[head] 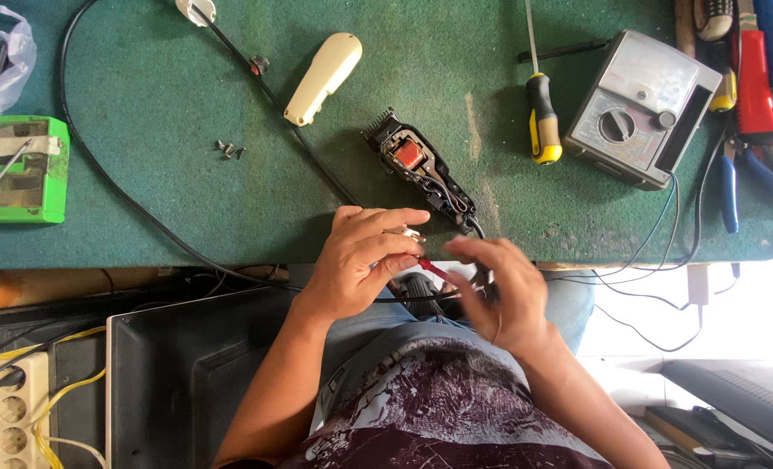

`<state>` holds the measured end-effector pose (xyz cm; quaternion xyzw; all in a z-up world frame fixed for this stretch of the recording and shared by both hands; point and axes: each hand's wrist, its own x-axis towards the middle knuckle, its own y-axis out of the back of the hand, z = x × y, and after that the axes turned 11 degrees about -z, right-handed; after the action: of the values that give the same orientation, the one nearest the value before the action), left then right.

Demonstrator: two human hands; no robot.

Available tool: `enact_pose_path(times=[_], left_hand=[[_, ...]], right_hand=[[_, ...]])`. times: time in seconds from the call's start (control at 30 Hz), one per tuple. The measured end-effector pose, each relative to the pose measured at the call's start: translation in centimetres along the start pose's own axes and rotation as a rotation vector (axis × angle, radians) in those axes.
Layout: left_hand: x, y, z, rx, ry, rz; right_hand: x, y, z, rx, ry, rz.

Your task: The person uses a multimeter to test the electrical continuity of a disassembled electric hair clipper. They touch the multimeter probes to various points on the clipper's internal wiring and the power cord's plug. The person also handles the clipper's casing and a screwdriver is visible on the table.

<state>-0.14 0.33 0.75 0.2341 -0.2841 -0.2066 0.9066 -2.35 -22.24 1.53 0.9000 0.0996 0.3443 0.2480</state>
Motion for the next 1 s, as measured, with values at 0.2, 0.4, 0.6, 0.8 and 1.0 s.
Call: enact_pose_path(times=[0.2, 0.4, 0.6, 0.8, 1.0], left_hand=[[0.6, -0.3, 0.3, 0.111, 0.002, -0.05], [0.4, -0.5, 0.3, 0.152, 0.039, -0.081], [0.6, -0.5, 0.2, 0.182, 0.038, -0.082], [0.9, -0.6, 0.3, 0.247, 0.012, -0.072], [1.2, -0.6, 0.2, 0.253, -0.01, -0.074]], right_hand=[[1.5, 0.8, 0.6, -0.079, -0.016, 0.083], [2.0, 0.1, 1.3, -0.146, -0.081, 0.083], [2.1, 0.0, 1.4, -0.193, -0.096, 0.037], [2.8, 0.4, 1.1, -0.271, -0.108, -0.003], [3.3, 0.8, 1.4, -0.248, -0.093, -0.001]])
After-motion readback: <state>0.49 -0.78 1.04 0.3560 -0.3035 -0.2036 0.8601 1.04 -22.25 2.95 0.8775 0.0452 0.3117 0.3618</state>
